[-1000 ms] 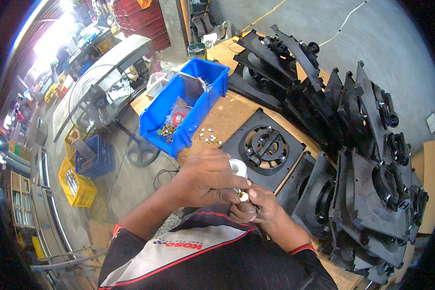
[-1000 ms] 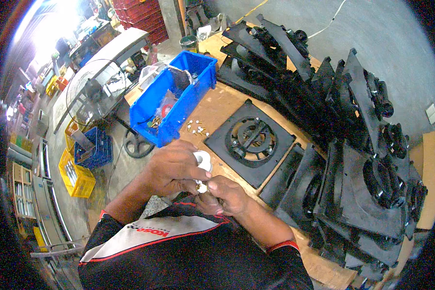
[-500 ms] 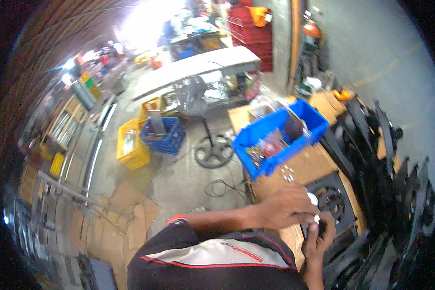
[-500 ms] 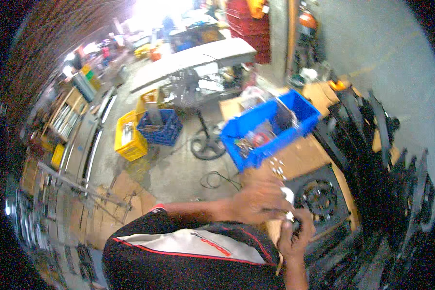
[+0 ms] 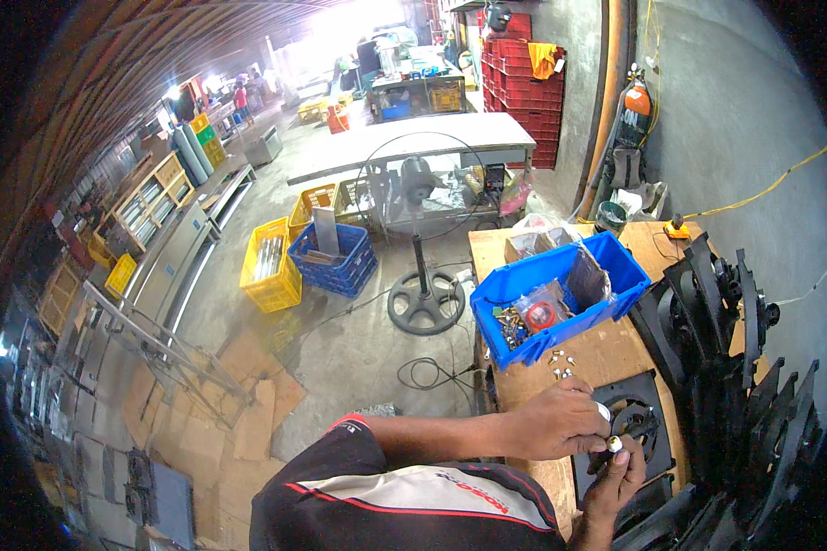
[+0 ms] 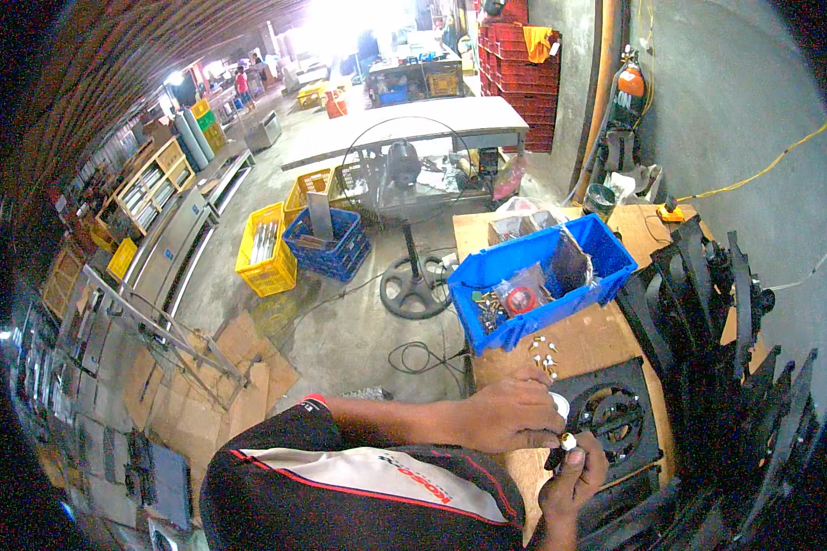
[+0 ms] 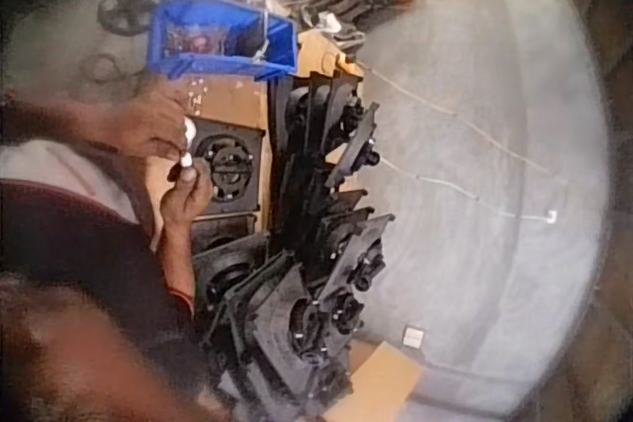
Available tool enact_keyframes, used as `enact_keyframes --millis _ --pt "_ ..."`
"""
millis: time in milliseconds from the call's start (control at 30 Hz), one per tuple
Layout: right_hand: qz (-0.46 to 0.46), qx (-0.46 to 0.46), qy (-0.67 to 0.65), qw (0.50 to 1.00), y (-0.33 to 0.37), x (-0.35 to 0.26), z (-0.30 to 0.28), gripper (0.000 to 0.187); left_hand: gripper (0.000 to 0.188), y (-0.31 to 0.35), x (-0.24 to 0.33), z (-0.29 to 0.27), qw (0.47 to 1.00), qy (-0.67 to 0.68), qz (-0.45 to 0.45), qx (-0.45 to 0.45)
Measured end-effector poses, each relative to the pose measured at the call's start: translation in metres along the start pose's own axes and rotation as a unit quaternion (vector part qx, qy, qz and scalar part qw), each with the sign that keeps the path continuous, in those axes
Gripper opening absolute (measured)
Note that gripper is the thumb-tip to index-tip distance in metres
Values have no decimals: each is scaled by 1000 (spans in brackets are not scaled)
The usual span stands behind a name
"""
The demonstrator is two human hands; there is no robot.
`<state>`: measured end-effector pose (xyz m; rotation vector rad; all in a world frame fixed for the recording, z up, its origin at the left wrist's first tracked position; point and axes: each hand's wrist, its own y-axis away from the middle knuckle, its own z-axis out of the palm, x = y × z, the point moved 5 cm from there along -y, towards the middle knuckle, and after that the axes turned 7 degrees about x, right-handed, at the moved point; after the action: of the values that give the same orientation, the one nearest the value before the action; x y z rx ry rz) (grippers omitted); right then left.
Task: The person repeatedly picks small white plastic connectors and brass pins from a blue bin and assembles them by hand. The person inserts the pins into the connectors and places the finished units on the table. A coworker briefly walks past in the background.
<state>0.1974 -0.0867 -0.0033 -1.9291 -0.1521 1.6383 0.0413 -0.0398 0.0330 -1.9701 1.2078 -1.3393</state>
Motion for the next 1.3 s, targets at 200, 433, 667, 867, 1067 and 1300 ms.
enact_keyframes --millis 200,433,667,867,1067,1300 --pt "-106 -1 77 991 -11 -23 3 39 33 -1 -4 0 991 4 -74 -114" --pt "-127 -8 100 987 -5 -16 4 37 38 1 -7 3 979 95 -157 -88" --pt "6 29 -6 1000 9 17 -7 35 36 1 -10 14 989 52 -114 -77" --pt "-59 23 62 996 -2 -5 1 28 33 -6 -2 1 982 -1 -128 -142" --pt "-70 -63 54 994 -14 -12 3 13 31 -10 -4 0 949 41 -206 -235" --pt "-91 -43 57 993 -17 -11 0 13 33 -12 -4 4 959 8 -176 -222"
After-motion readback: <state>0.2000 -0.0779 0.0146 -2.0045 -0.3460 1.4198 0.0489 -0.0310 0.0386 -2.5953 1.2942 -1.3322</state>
